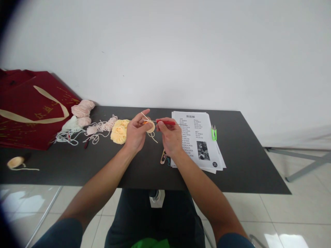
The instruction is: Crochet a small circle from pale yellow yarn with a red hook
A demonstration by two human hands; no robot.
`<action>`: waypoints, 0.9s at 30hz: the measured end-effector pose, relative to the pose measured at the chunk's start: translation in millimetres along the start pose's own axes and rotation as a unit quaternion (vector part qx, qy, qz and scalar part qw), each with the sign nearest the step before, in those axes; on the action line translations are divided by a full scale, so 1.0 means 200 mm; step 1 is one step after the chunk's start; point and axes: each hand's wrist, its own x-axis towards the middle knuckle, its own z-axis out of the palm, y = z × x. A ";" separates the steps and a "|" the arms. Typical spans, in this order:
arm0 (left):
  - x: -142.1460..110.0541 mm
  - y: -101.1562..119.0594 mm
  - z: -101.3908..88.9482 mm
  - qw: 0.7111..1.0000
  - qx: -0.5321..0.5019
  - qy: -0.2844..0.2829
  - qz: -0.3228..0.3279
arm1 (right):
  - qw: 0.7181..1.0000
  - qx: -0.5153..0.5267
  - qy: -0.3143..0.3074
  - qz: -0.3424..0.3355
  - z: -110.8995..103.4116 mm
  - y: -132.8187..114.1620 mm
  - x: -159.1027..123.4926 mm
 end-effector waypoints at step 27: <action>-0.04 -0.01 0.01 0.998 0.049 -0.027 0.014 | 0.992 -0.093 0.031 -0.074 -0.03 0.04 0.01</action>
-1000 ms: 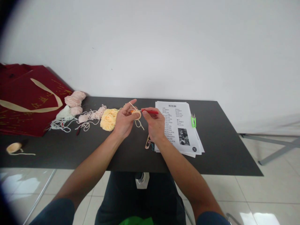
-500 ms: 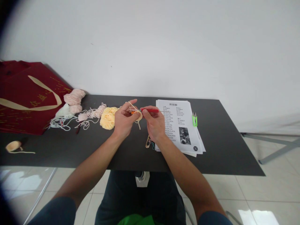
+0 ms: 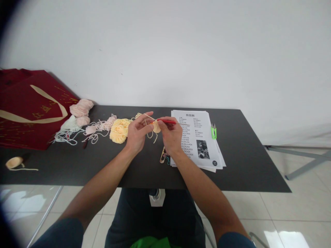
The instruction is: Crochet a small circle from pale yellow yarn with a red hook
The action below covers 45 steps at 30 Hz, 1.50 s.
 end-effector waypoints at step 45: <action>0.00 0.03 -0.06 0.928 0.329 -0.039 0.170 | 0.997 -0.037 -0.046 0.045 -0.03 0.03 0.01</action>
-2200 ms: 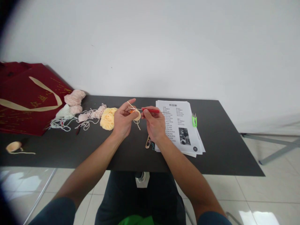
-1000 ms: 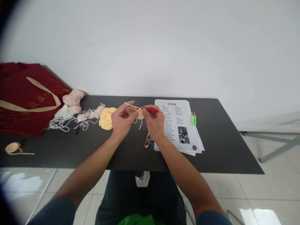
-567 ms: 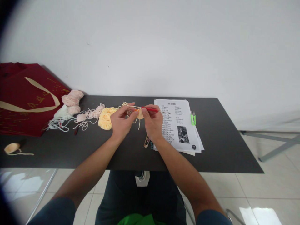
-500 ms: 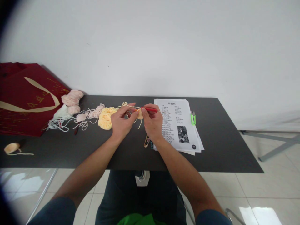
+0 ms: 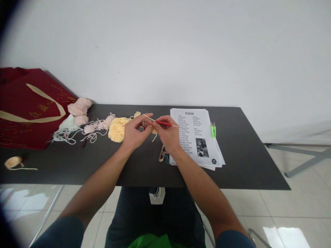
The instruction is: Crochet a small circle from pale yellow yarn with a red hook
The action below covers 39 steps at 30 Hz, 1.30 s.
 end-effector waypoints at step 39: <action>0.01 0.01 0.04 0.971 -0.160 0.036 -0.176 | 0.994 -0.093 0.041 -0.036 0.02 -0.02 -0.02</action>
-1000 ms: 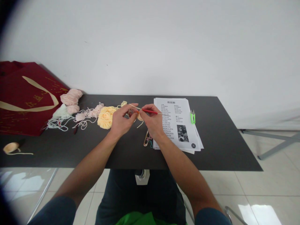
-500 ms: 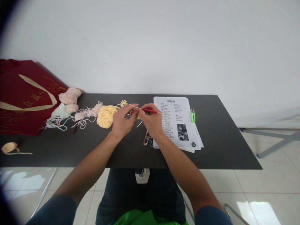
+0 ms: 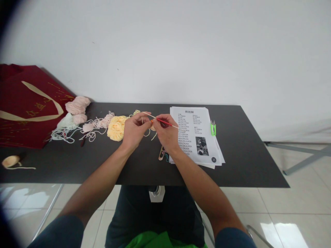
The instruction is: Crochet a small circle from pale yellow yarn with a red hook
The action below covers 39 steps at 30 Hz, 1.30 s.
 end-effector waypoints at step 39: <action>0.05 0.07 -0.07 0.953 -0.230 -0.079 -0.182 | 0.995 0.091 -0.049 0.006 -0.02 0.02 0.03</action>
